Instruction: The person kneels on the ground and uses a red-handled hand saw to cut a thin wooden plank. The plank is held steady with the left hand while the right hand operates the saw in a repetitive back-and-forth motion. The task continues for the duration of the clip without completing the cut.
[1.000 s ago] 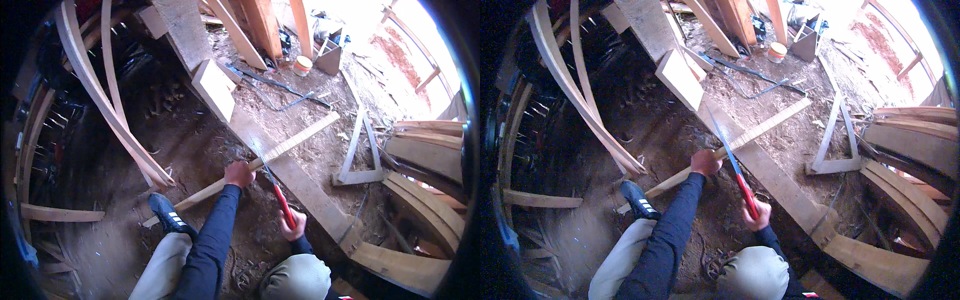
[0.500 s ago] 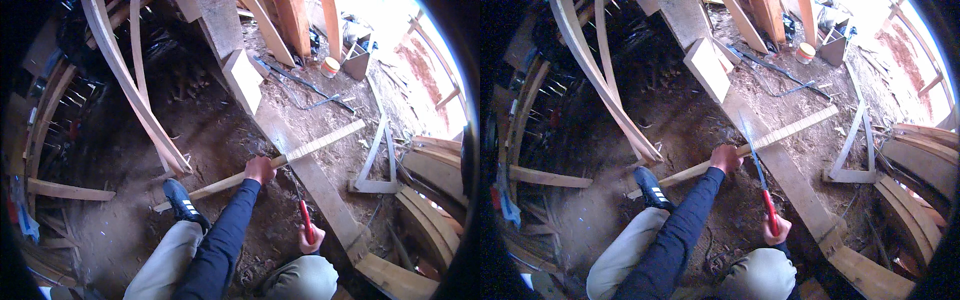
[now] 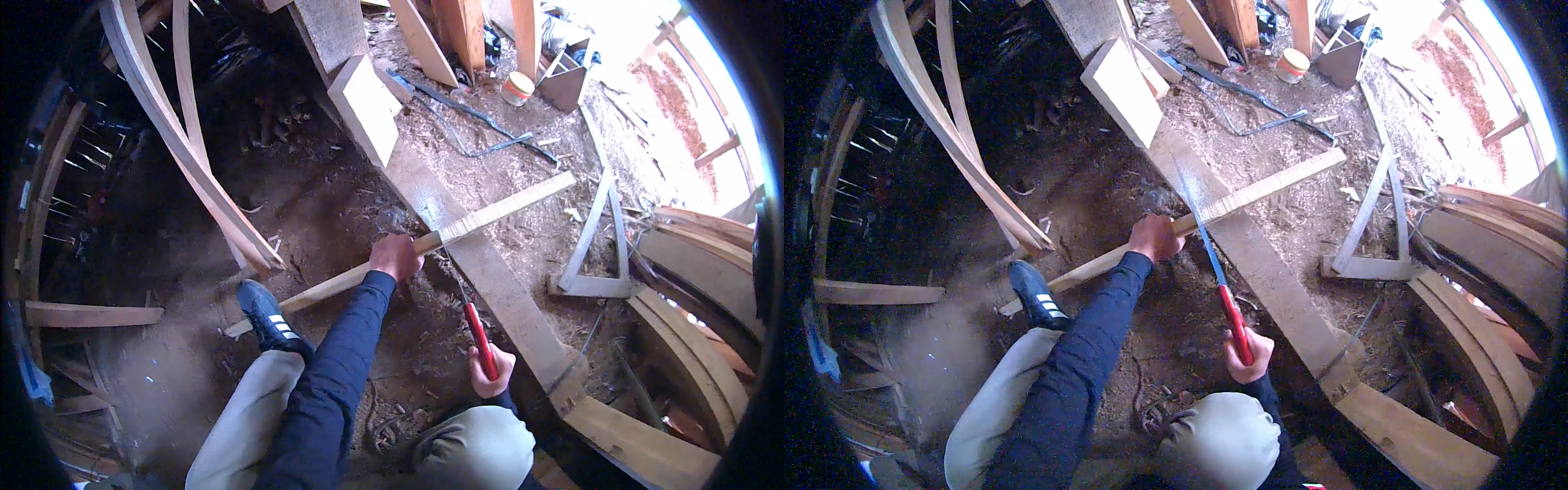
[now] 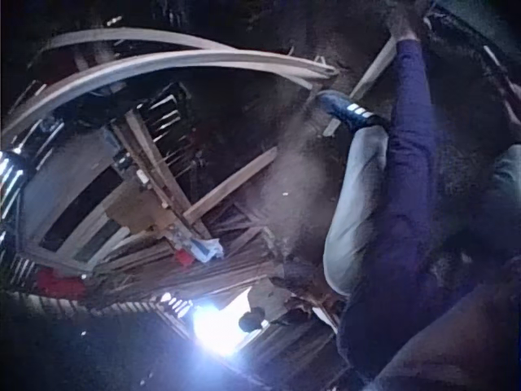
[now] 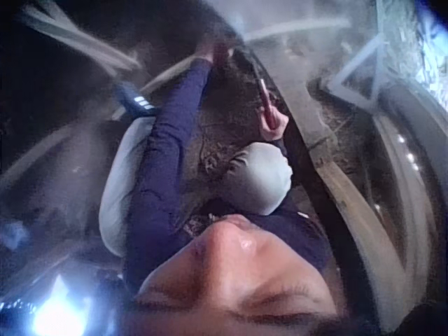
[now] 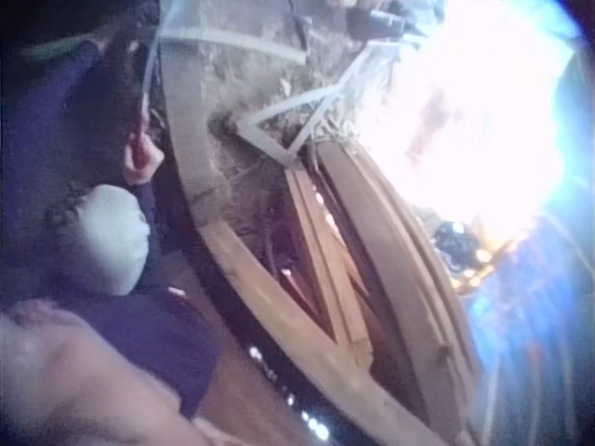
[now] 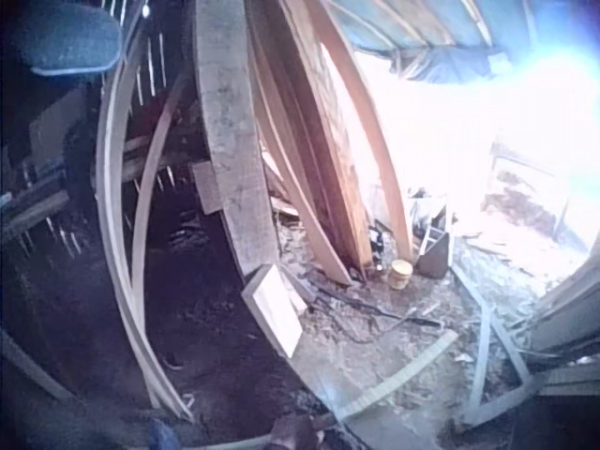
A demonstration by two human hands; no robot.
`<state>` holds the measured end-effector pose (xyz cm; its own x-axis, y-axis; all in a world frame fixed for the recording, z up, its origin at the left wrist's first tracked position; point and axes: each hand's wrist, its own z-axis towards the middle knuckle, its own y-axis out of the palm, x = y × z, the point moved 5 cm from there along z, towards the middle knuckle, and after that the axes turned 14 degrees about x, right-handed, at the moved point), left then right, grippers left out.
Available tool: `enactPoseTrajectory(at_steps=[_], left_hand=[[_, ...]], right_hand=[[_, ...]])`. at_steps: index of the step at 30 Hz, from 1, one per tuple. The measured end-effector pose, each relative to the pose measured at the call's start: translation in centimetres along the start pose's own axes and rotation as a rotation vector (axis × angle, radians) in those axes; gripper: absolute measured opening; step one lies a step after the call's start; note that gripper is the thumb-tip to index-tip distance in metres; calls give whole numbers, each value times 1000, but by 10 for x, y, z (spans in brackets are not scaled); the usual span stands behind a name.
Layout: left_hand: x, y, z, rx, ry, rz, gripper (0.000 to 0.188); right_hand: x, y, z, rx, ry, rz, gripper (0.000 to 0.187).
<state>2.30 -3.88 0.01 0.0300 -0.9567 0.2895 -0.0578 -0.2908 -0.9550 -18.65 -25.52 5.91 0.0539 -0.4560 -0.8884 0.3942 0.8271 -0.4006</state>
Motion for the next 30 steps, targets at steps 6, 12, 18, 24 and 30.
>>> enactPoseTrajectory(at_steps=[6,12,18,24,30], left_hand=[[6,3,0,28,15,-44,27],[-2,6,3,50,22,15,29],[5,10,-1,30,7,17,28],[10,3,-7,108,11,16,24],[2,5,-3,56,7,28,28]], right_hand=[[5,-28,-18,15,-39,-50,6],[5,-18,9,14,79,36,19],[8,-20,-8,-62,-8,-98,13],[2,-11,-16,25,35,-59,8],[4,-2,-12,-18,71,-13,5]])
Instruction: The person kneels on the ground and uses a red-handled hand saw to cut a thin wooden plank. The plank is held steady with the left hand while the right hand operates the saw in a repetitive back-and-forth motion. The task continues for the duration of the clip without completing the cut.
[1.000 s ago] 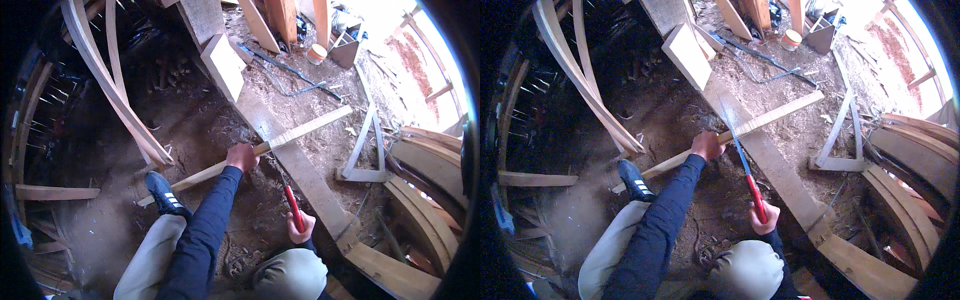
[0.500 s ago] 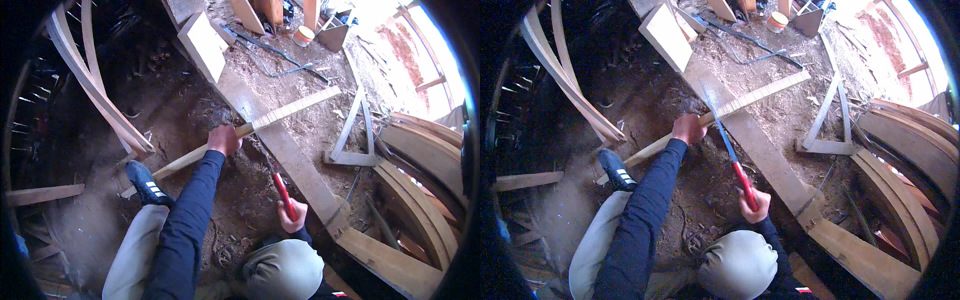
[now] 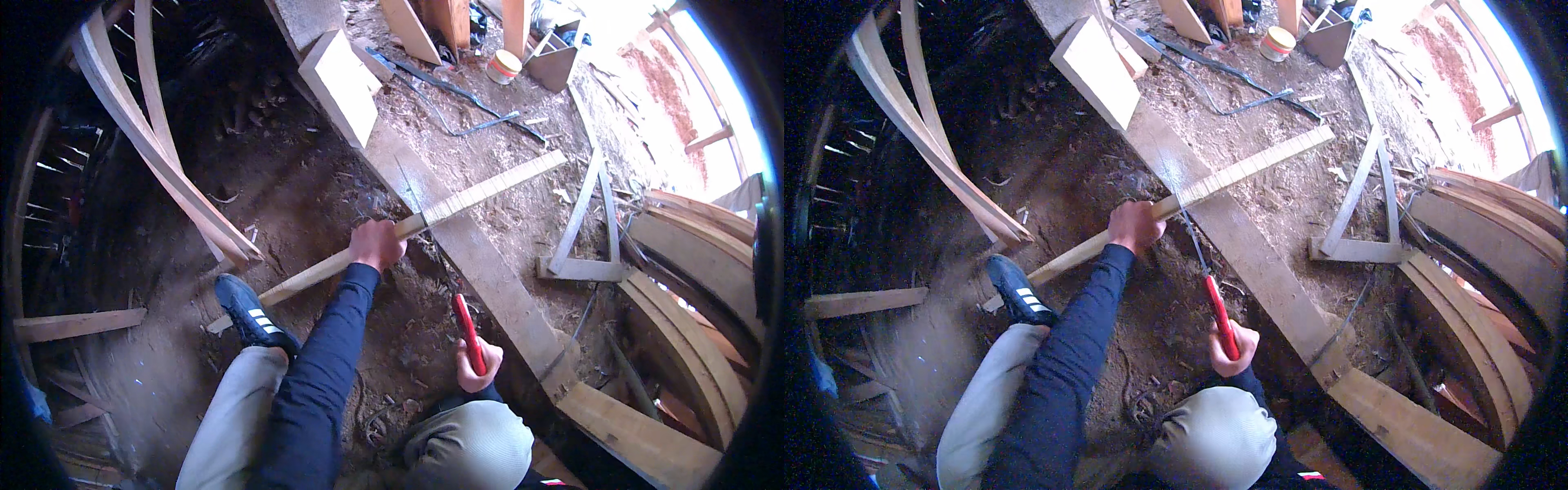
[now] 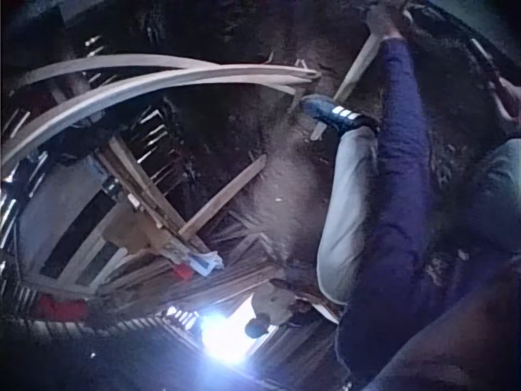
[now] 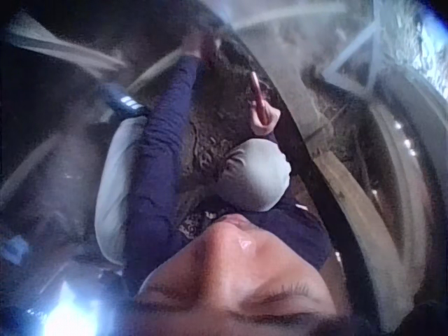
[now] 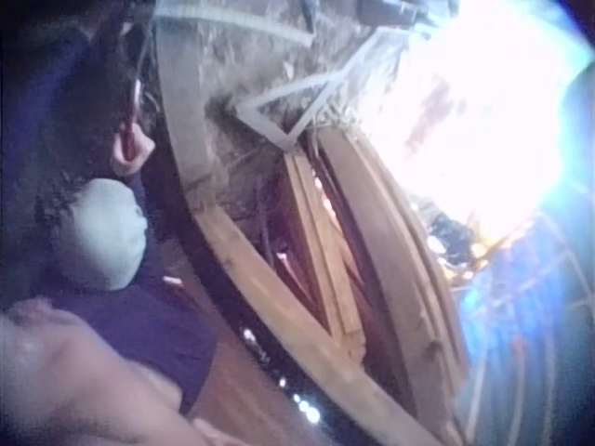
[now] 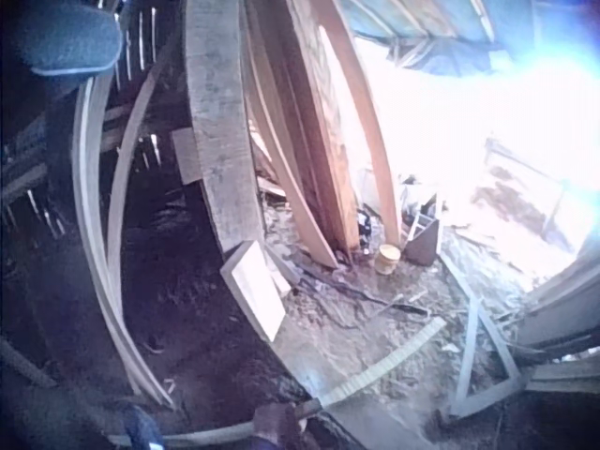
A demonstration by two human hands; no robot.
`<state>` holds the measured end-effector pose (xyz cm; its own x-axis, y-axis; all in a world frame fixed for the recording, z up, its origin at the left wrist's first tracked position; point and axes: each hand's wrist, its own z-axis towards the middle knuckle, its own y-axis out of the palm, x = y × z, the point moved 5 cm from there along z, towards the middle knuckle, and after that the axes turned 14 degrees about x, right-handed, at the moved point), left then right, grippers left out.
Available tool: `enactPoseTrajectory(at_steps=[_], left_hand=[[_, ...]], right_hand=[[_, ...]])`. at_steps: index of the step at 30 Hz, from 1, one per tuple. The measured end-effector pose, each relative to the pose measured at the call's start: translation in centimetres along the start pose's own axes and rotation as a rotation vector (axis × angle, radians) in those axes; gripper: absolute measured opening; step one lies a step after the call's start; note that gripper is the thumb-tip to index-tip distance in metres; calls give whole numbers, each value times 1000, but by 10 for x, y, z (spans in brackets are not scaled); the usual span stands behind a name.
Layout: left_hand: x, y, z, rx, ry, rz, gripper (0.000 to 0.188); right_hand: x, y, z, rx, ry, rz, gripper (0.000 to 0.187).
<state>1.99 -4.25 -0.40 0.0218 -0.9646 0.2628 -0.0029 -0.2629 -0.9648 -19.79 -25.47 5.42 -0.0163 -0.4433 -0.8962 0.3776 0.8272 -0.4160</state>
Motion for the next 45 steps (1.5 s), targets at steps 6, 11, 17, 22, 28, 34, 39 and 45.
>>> enactPoseTrajectory(at_steps=[6,11,17,22,28,34,39,45], left_hand=[[-4,7,2,60,24,-22,28],[0,1,-3,120,-34,-86,26],[0,-10,-8,68,-16,-140,31],[-2,-11,-1,38,46,-236,37],[-2,-4,0,17,93,-270,46],[-17,25,18,-239,323,-308,45],[-10,-6,-1,49,203,-44,48],[-9,-4,-23,344,258,-279,40]], right_hand=[[-31,-19,18,21,259,129,12],[-124,-66,62,42,304,172,17],[-81,-43,54,29,41,232,25],[-40,-1,62,55,106,329,18],[-19,34,67,55,-62,158,15],[-18,29,59,127,-32,214,10],[3,12,45,127,8,168,11],[-16,4,39,101,-17,198,9]])
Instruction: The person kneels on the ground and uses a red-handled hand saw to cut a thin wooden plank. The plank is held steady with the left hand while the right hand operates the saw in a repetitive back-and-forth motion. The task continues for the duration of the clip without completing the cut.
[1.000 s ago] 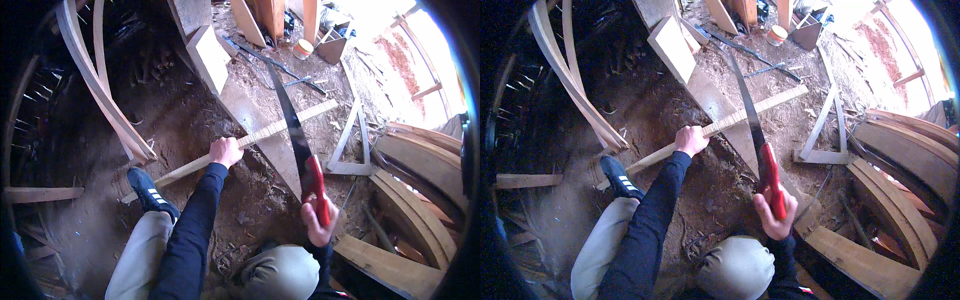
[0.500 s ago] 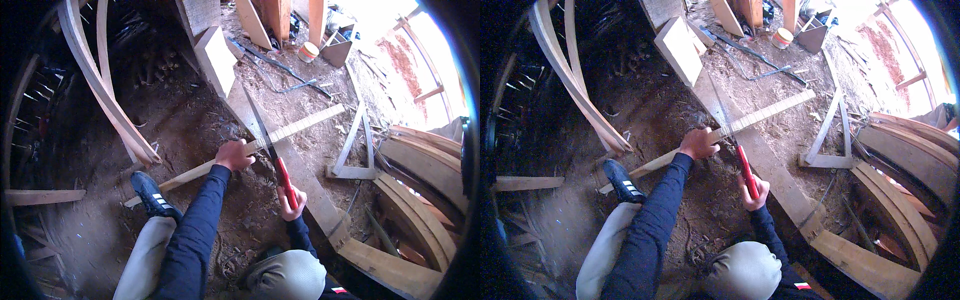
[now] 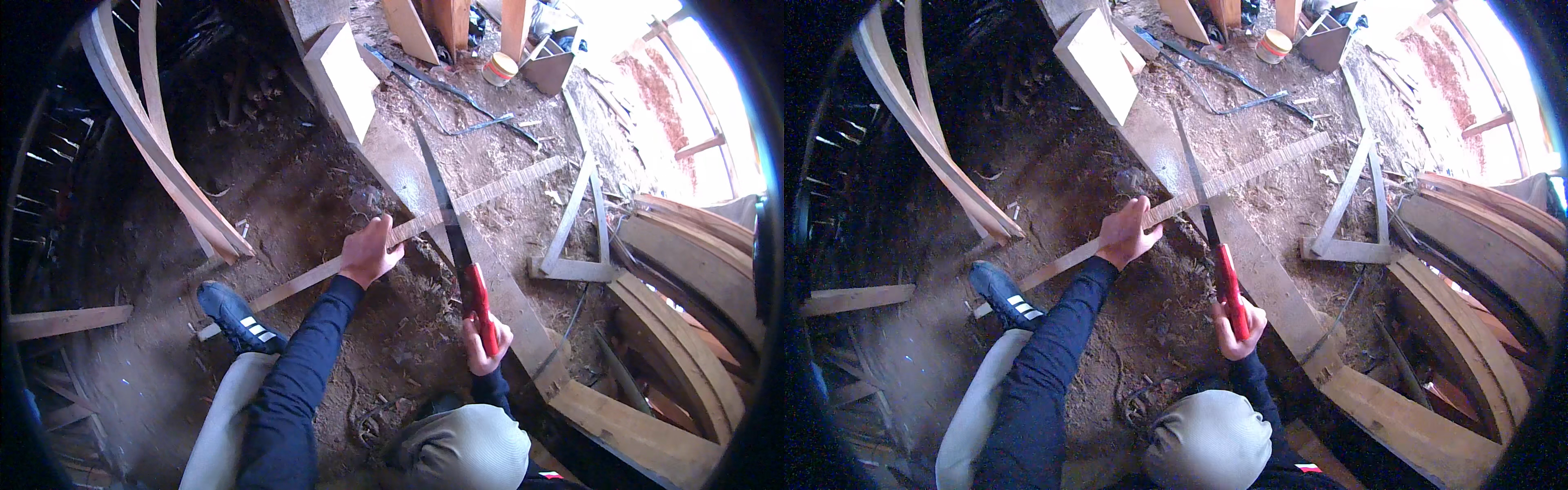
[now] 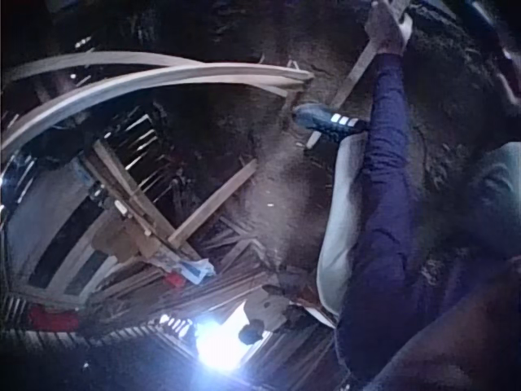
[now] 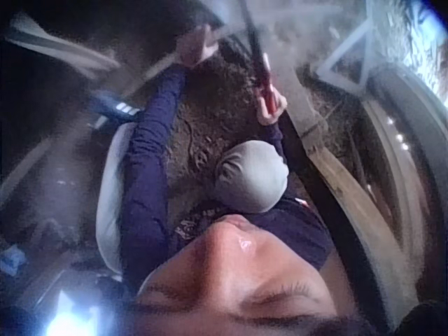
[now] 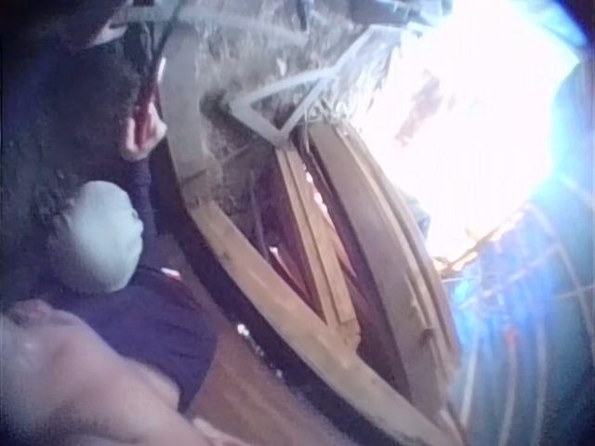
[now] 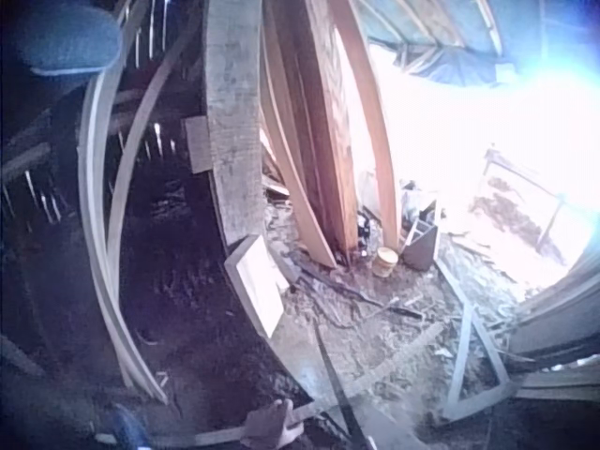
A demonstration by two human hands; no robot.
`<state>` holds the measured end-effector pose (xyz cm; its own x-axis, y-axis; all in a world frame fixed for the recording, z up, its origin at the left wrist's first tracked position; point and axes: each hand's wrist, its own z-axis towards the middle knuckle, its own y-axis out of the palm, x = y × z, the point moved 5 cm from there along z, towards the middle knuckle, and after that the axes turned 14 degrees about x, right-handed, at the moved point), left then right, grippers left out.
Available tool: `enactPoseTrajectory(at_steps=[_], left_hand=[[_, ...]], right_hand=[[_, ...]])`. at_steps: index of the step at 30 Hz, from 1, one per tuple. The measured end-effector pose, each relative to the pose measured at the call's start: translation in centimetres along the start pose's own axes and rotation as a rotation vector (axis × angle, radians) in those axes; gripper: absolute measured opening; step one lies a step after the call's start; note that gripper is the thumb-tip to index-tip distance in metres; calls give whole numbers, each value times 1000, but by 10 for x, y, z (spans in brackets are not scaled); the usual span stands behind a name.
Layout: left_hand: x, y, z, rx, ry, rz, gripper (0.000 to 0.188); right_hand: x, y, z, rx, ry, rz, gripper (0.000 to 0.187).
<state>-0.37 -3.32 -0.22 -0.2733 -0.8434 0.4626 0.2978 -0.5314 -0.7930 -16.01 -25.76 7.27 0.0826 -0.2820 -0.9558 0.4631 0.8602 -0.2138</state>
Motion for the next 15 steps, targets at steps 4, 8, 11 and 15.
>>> enactPoseTrajectory(at_steps=[4,8,11,15], left_hand=[[-2,6,2,-193,-142,104,32],[-8,10,6,-216,-137,147,27],[-3,13,5,-212,-125,153,27],[-5,8,5,-228,-165,155,31]], right_hand=[[-5,9,1,-57,-32,-8,12],[-2,21,10,-118,-114,-130,13],[0,20,12,-143,-115,-145,10],[-5,24,15,-158,-106,-99,8]])
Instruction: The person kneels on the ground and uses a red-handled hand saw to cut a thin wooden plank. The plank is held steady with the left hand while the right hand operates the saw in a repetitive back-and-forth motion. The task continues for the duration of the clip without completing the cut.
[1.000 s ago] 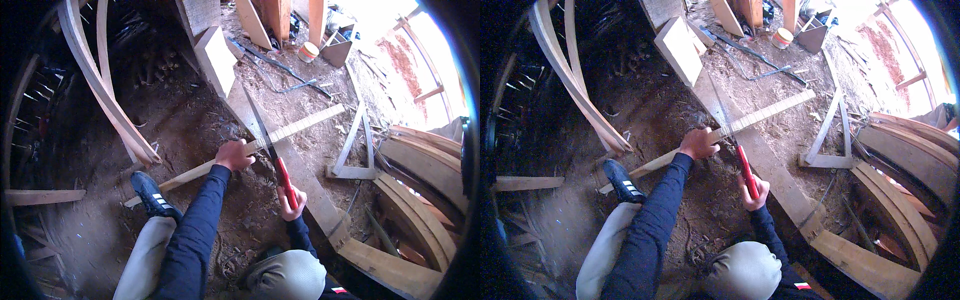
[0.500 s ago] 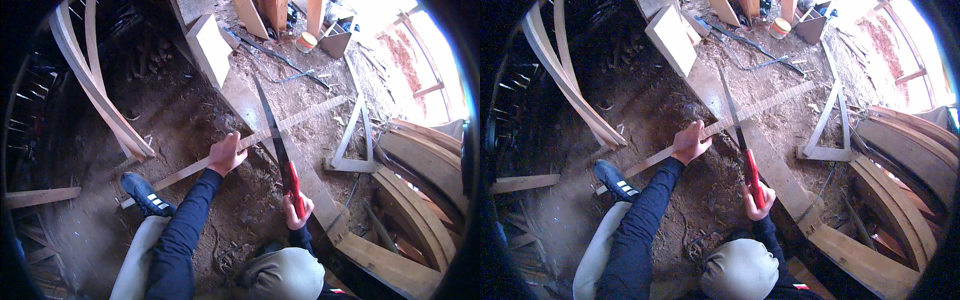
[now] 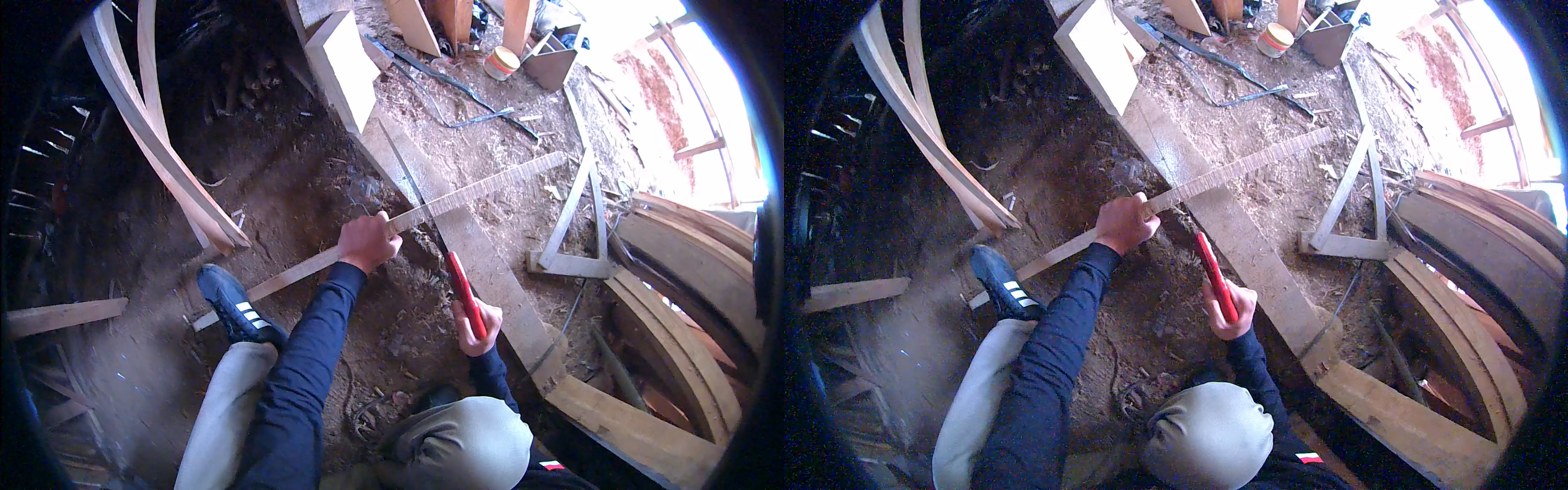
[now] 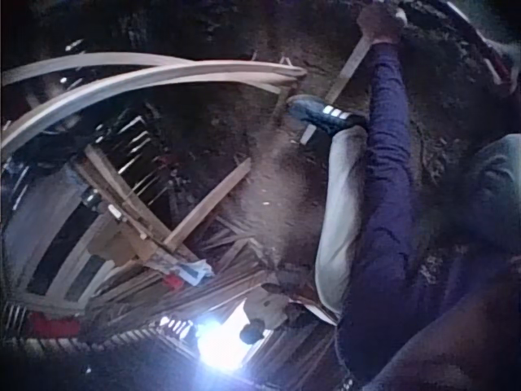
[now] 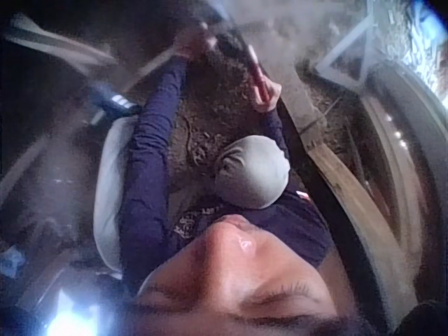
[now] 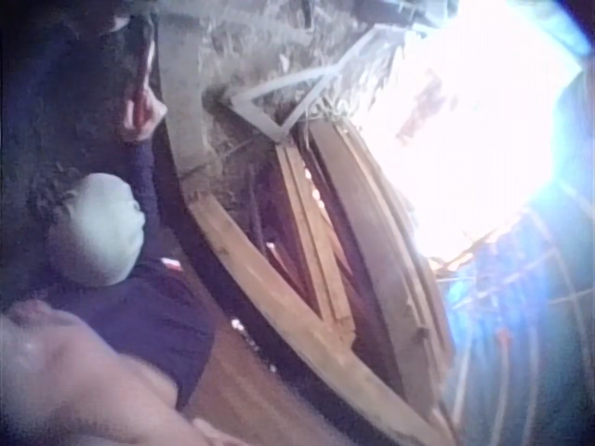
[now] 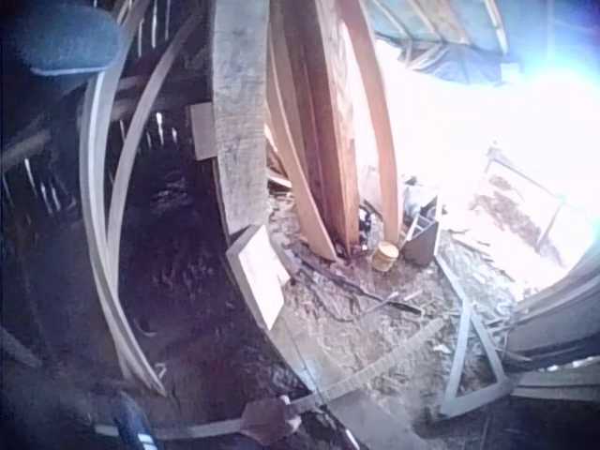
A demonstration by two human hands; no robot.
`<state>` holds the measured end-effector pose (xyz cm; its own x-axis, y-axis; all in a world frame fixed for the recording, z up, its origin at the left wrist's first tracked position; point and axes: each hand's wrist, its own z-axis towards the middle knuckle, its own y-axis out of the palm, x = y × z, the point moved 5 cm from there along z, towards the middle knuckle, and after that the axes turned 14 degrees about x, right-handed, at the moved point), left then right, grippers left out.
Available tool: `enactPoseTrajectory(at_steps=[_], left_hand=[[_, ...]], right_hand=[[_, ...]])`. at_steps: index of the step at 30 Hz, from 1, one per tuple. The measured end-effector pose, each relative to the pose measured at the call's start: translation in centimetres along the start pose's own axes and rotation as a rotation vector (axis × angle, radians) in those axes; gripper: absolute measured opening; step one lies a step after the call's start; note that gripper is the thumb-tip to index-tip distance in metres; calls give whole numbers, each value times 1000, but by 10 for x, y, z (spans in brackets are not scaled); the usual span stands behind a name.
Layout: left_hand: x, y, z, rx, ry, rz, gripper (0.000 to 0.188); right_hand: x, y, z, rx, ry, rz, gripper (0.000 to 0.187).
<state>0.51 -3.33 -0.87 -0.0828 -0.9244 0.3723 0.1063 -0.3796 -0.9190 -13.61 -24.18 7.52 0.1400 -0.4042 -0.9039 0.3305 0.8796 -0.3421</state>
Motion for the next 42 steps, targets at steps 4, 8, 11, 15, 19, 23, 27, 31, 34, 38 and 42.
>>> enactPoseTrajectory(at_steps=[4,8,11,15,19,23,27,31,34,38,42], left_hand=[[3,-12,2,-22,-58,-120,35],[5,-10,5,-89,-49,-90,35],[-1,1,7,-123,-72,0,34],[-5,11,8,-144,-90,6,33],[-7,13,9,-152,-89,2,33],[-2,9,9,-148,-113,-6,32],[0,6,9,-136,-106,9,32],[0,5,8,-83,-91,19,32],[-4,5,7,-79,-128,55,32],[3,3,4,-74,-119,64,32],[-2,8,6,-68,-114,69,33]], right_hand=[[8,0,0,-28,-69,-61,9],[9,3,3,-25,-68,-38,13],[16,4,5,-42,-92,-64,16],[25,3,4,-65,-45,8,18],[42,5,-4,-88,35,21,19],[31,8,-4,-125,-108,-110,24],[43,15,-6,-32,-204,-88,25],[40,15,-6,-9,-187,-68,21],[41,14,-7,-12,-107,-90,19],[39,20,3,-27,-86,-78,18],[42,19,-5,-25,-83,-58,17]])
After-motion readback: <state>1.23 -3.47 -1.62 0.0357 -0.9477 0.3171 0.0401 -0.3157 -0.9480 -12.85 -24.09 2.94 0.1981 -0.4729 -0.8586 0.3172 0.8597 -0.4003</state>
